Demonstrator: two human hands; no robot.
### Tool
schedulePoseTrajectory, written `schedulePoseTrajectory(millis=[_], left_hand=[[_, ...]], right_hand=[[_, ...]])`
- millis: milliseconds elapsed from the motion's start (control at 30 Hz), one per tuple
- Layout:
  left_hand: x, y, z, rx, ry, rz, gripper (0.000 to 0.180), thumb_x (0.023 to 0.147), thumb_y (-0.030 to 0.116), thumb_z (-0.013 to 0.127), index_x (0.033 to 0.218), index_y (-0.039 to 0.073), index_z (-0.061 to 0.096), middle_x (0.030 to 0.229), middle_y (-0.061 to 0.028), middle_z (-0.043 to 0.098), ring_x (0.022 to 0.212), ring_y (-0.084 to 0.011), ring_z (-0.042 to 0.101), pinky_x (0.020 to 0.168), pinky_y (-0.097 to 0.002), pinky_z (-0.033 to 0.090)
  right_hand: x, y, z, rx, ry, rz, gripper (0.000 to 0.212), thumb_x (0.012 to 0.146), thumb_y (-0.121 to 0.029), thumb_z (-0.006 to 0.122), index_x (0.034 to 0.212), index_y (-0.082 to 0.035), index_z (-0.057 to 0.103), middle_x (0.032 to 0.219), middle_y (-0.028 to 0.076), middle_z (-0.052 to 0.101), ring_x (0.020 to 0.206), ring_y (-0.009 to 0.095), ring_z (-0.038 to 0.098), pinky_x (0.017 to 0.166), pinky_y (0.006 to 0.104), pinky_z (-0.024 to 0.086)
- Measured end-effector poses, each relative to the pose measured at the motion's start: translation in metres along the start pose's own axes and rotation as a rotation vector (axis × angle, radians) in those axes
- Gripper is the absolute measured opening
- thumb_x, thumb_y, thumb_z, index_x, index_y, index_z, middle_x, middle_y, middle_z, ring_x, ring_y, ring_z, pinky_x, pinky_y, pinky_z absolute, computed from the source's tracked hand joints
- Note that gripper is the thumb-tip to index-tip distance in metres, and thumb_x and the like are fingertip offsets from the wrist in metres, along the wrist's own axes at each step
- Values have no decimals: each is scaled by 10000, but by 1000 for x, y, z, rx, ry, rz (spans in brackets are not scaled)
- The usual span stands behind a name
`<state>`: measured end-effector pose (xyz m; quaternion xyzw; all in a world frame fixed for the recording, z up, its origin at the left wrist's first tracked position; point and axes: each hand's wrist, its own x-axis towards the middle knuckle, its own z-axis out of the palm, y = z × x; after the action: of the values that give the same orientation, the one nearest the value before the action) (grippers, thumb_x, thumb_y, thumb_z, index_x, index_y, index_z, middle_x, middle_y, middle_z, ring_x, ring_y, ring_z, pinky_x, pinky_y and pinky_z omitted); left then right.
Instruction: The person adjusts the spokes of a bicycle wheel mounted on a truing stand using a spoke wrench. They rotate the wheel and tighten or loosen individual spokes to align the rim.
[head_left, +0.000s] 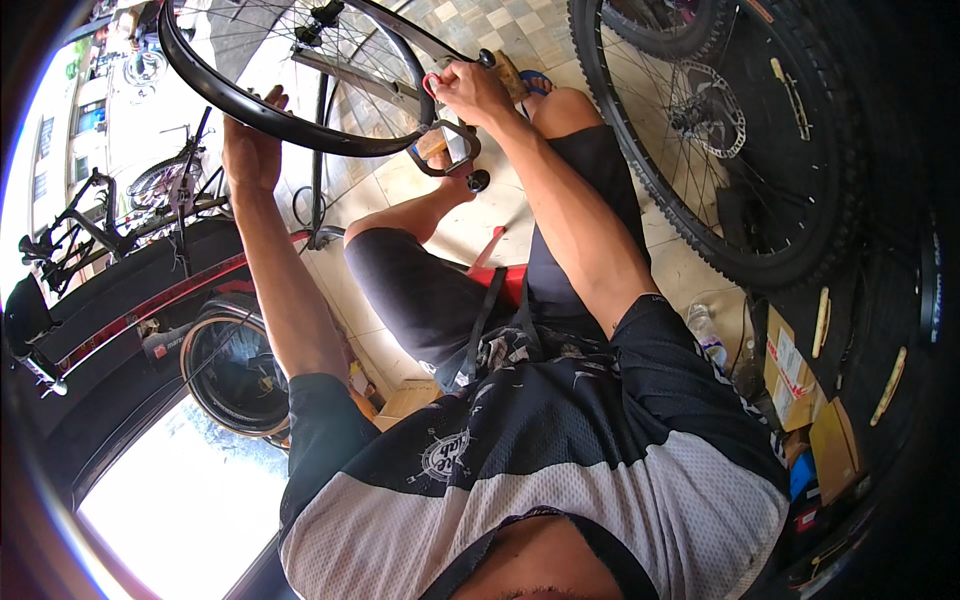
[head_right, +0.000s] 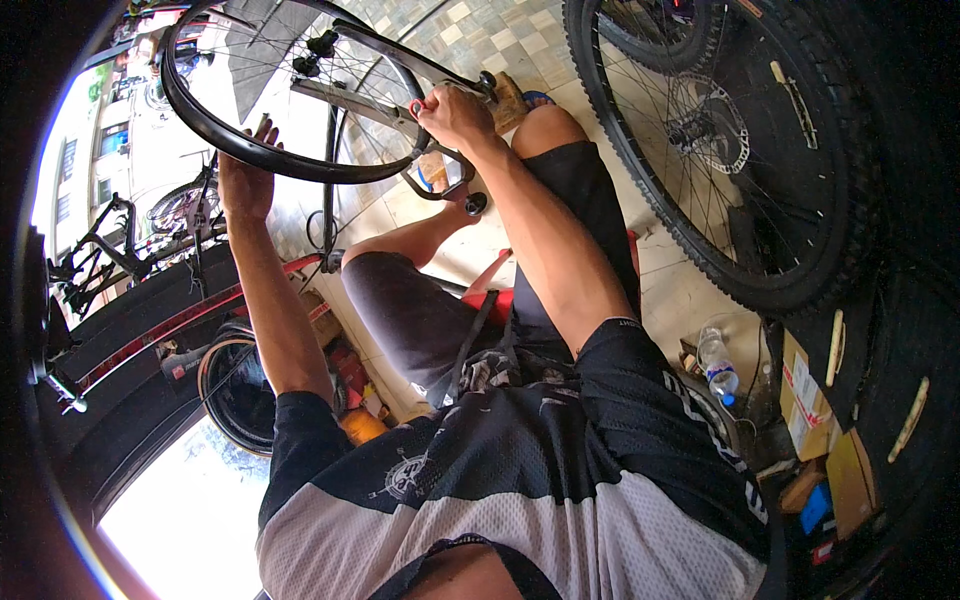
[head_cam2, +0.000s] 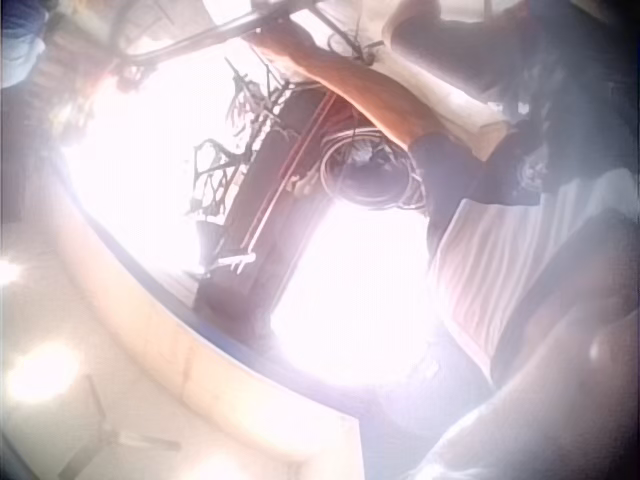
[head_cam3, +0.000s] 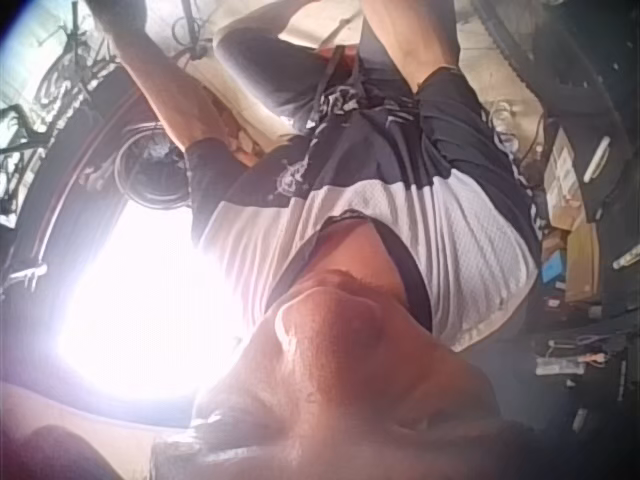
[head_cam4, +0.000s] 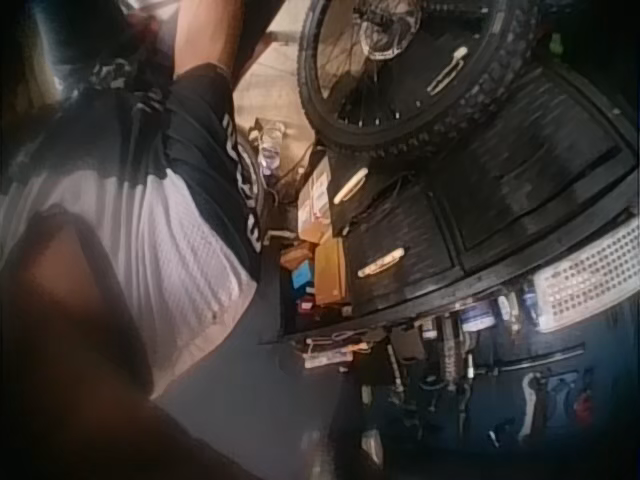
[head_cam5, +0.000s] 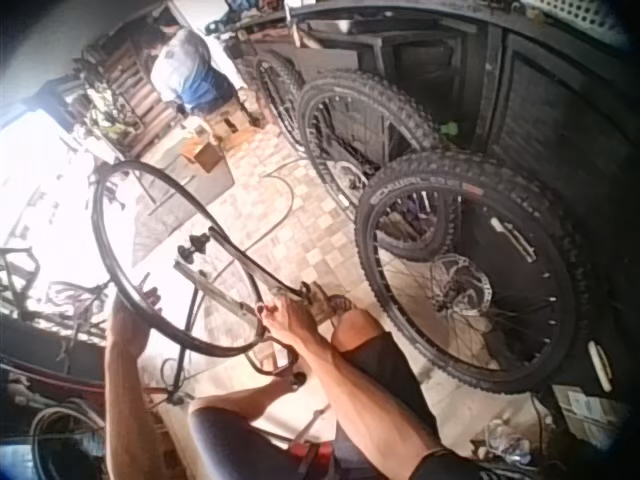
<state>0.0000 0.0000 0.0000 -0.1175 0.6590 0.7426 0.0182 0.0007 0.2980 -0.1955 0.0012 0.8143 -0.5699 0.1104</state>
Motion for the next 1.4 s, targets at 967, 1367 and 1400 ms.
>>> schedulePoseTrajectory(millis=[967, 1367, 1400], left_hand=[[-17, -19, 20, -27, -51, -136, 369, 1047, 343, 468, 1023, 13, 630, 1043, -230, 705, 1122, -353, 637, 996, -443, 483], [-17, -10, 36, -20, 185, 25, 866, 997, 712, 271, 1464, -14, 335, 1501, -318, 418, 1429, -437, 370, 1189, -542, 258], [-17, -25, 33, -18, 221, -22, 758, 1026, 615, 320, 1438, -20, 366, 1431, -318, 479, 1356, -425, 442, 1123, -529, 339]], right_hand=[[-3, -1, -5, 3, -23, -8, 359, 863, -343, 692, 995, -10, 718, 940, 154, 758, 845, 284, 731, 768, 377, 560], [-2, 0, -2, 6, -18, 21, 332, 858, -322, 702, 984, -16, 718, 919, 148, 757, 833, 269, 728, 754, 373, 554], [-2, 0, -3, 5, -15, 2, 334, 857, -323, 702, 985, -15, 718, 920, 147, 757, 835, 271, 728, 757, 372, 554]])
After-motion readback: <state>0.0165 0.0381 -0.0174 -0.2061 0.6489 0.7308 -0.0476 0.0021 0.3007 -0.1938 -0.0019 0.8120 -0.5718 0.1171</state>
